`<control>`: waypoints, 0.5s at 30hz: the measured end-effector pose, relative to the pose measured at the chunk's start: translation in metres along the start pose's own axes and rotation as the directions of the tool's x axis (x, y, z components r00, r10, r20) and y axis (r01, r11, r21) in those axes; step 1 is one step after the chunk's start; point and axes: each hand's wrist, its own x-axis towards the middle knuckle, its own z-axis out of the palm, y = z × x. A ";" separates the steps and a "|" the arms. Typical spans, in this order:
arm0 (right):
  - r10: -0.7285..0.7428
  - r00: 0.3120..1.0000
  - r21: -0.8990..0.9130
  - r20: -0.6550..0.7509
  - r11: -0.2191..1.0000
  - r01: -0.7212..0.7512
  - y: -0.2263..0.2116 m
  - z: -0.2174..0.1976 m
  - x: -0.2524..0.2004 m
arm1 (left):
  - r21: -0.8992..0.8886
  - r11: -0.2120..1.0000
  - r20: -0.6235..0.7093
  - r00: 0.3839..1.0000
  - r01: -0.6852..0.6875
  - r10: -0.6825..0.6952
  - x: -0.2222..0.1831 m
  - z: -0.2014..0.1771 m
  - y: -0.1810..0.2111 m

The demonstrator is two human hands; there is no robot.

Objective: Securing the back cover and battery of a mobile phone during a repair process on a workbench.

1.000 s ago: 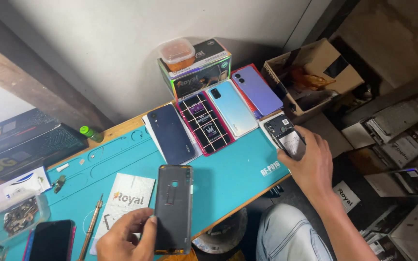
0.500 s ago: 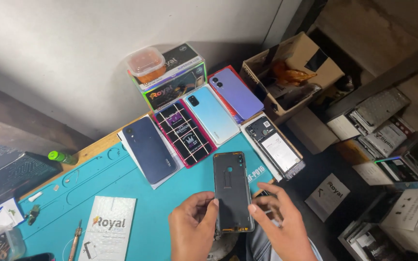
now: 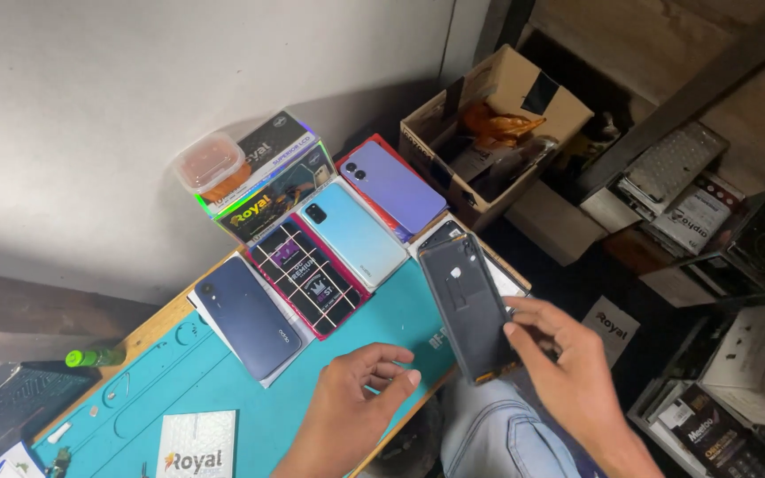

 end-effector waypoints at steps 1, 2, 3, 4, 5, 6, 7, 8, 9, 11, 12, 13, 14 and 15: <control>0.008 1.000 0.009 -0.002 1.000 -0.008 0.001 -0.006 0.007 | 0.010 1.000 0.005 1.000 0.002 -0.002 -0.003 -0.006 0.007; -0.107 0.993 -0.048 -0.051 0.993 0.105 0.002 -0.012 0.014 | 0.108 0.993 0.039 0.998 0.050 -0.054 -0.008 -0.011 0.015; -0.222 0.970 -0.109 -0.094 0.971 0.212 0.003 -0.018 0.020 | 0.206 0.974 0.067 0.992 0.093 -0.109 -0.012 -0.018 0.022; -0.214 0.973 -0.102 -0.091 0.974 0.204 0.004 -0.021 0.026 | 0.213 0.972 0.067 0.991 0.101 -0.117 -0.015 -0.021 0.020; -0.237 0.968 -0.150 -0.084 0.963 0.223 0.005 -0.024 0.031 | 0.303 0.951 0.074 0.993 0.066 -0.093 -0.018 -0.024 0.017; -0.273 0.959 -0.200 -0.077 0.947 0.253 0.002 -0.029 0.039 | 0.385 0.923 0.078 0.995 0.024 -0.058 -0.019 -0.028 0.017; -0.277 0.958 -0.195 -0.077 0.946 0.258 -0.002 -0.030 0.041 | 0.387 0.922 0.073 0.996 0.023 -0.055 -0.021 -0.029 0.007; -0.249 0.967 -0.191 -0.060 0.953 0.234 -0.005 -0.030 0.043 | 0.437 0.899 0.052 0.999 -0.025 0.003 -0.021 -0.031 -0.005; -0.221 0.974 -0.188 -0.042 0.960 0.210 -0.008 -0.030 0.046 | 0.486 0.871 0.034 0.998 -0.070 0.061 -0.021 -0.032 -0.017; -0.244 0.970 -0.187 -0.016 0.953 0.237 -0.006 -0.028 0.055 | 0.498 0.849 0.076 0.984 -0.177 0.160 -0.023 -0.034 -0.034; -0.261 0.965 -0.189 0.004 0.948 0.257 -0.003 -0.028 0.058 | 0.503 0.815 0.129 0.957 -0.287 0.258 -0.025 -0.033 -0.044; -0.263 0.965 -0.192 0.011 0.946 0.260 -0.005 -0.026 0.060 | 0.500 0.819 0.123 0.959 -0.281 0.254 -0.028 -0.035 -0.042; -0.277 0.961 -0.196 0.015 0.941 0.275 -0.005 -0.025 0.059 | 0.468 0.847 0.184 0.965 -0.252 0.186 -0.035 -0.036 -0.041; -0.292 0.956 -0.200 0.019 0.936 0.290 -0.005 -0.025 0.057 | 0.436 0.873 0.246 0.962 -0.220 0.119 -0.042 -0.037 -0.039</control>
